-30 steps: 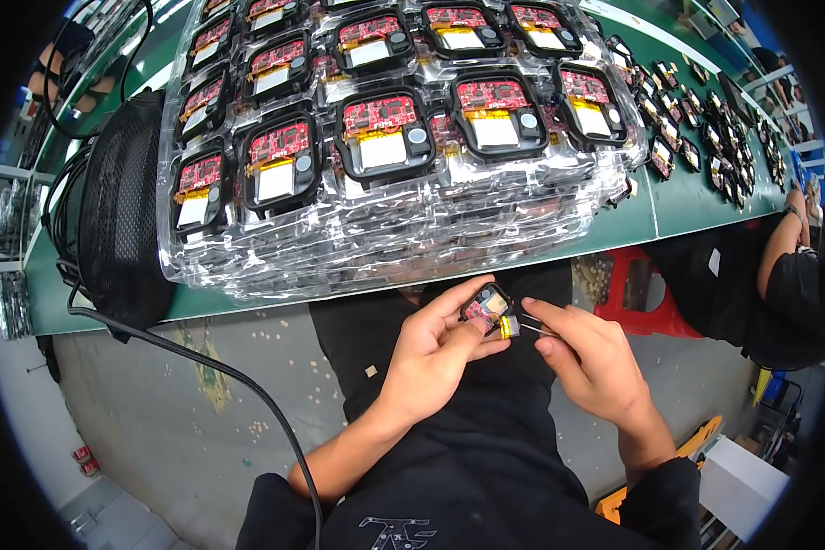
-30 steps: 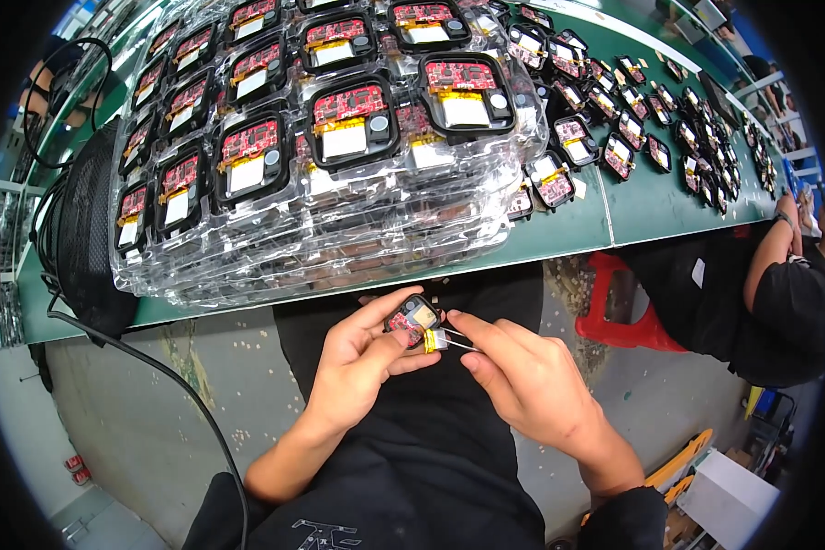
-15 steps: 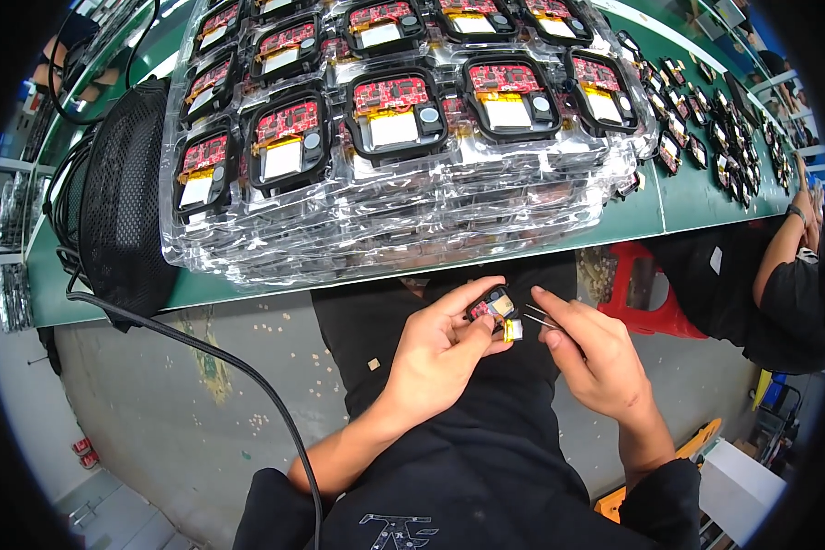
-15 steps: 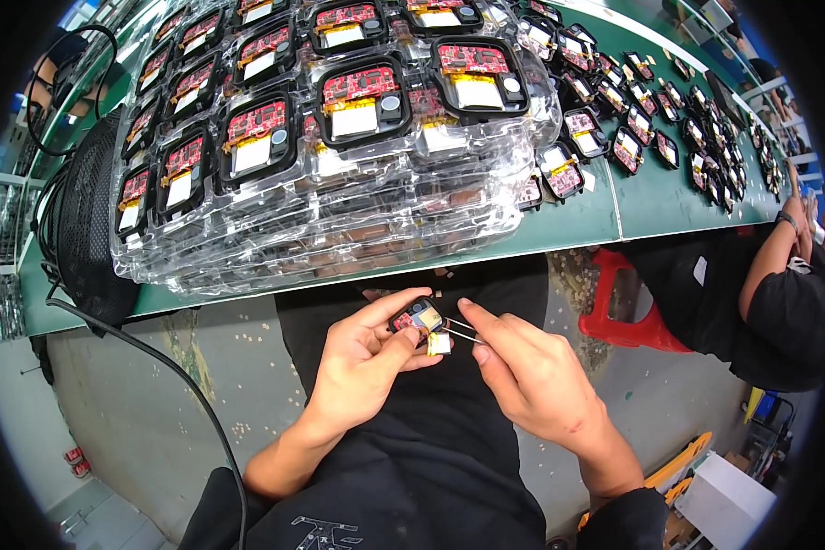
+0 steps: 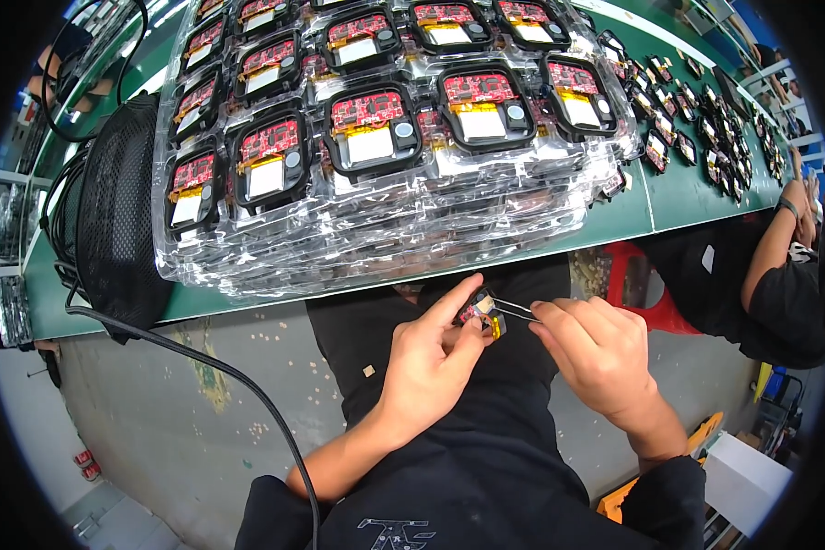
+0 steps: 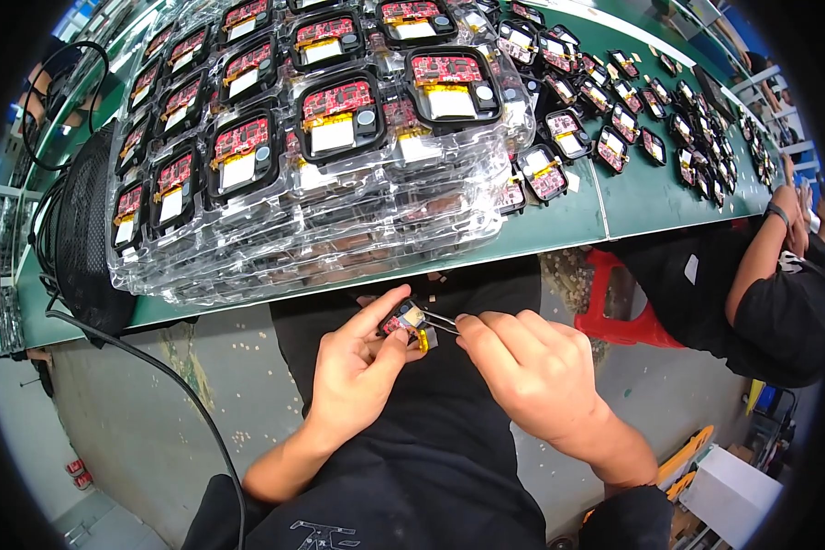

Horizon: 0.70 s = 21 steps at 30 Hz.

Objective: Assemble small electronic components by connecting wires and fitting parts into plastic housings.

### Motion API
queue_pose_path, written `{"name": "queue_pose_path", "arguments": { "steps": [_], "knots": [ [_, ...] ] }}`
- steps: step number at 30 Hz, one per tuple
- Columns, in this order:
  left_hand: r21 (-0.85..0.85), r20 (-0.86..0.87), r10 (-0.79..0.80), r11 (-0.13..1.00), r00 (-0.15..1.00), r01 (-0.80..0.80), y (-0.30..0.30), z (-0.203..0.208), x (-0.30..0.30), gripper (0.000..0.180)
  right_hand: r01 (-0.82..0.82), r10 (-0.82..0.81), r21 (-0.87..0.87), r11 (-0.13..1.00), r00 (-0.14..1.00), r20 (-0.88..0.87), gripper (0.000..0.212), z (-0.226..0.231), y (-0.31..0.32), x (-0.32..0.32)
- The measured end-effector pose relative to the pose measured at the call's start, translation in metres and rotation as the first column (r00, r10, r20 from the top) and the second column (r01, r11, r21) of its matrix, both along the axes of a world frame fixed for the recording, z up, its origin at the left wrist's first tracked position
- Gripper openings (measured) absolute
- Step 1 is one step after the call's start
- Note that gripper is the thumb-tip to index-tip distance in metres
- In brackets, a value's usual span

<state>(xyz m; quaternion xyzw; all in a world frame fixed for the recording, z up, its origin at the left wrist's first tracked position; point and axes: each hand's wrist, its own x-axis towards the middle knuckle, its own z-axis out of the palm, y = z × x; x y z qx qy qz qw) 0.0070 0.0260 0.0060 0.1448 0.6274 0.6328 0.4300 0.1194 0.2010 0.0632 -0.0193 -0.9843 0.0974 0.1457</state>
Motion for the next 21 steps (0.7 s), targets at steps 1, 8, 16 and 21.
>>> {"name": "queue_pose_path", "arguments": {
  "steps": [1, 8, 16, 21],
  "knots": [
    [-0.014, -0.036, -0.022, 1.000, 0.999, 0.021, -0.001, 0.002, -0.001, 0.044, 0.000, 0.000, -0.001, 1.000, 1.000, 0.000, 0.026, 0.001, 0.001, -0.001],
    [-0.101, -0.159, -0.114, 0.990, 0.981, 0.099, -0.003, 0.008, -0.006, 0.045, -0.159, 0.153, 0.152, 0.976, 0.987, 0.052, 0.031, 0.014, 0.010, -0.013],
    [-0.147, -0.174, -0.251, 0.963, 0.952, 0.227, -0.010, 0.005, -0.014, 0.046, -0.303, 0.294, 0.003, 0.953, 0.929, 0.226, 0.015, 0.018, 0.029, -0.028],
    [-0.140, -0.123, -0.278, 0.955, 0.953, 0.261, -0.011, 0.004, -0.013, 0.045, -0.352, 0.384, -0.155, 0.923, 0.872, 0.304, 0.011, 0.016, 0.046, -0.038]
  ]
}}
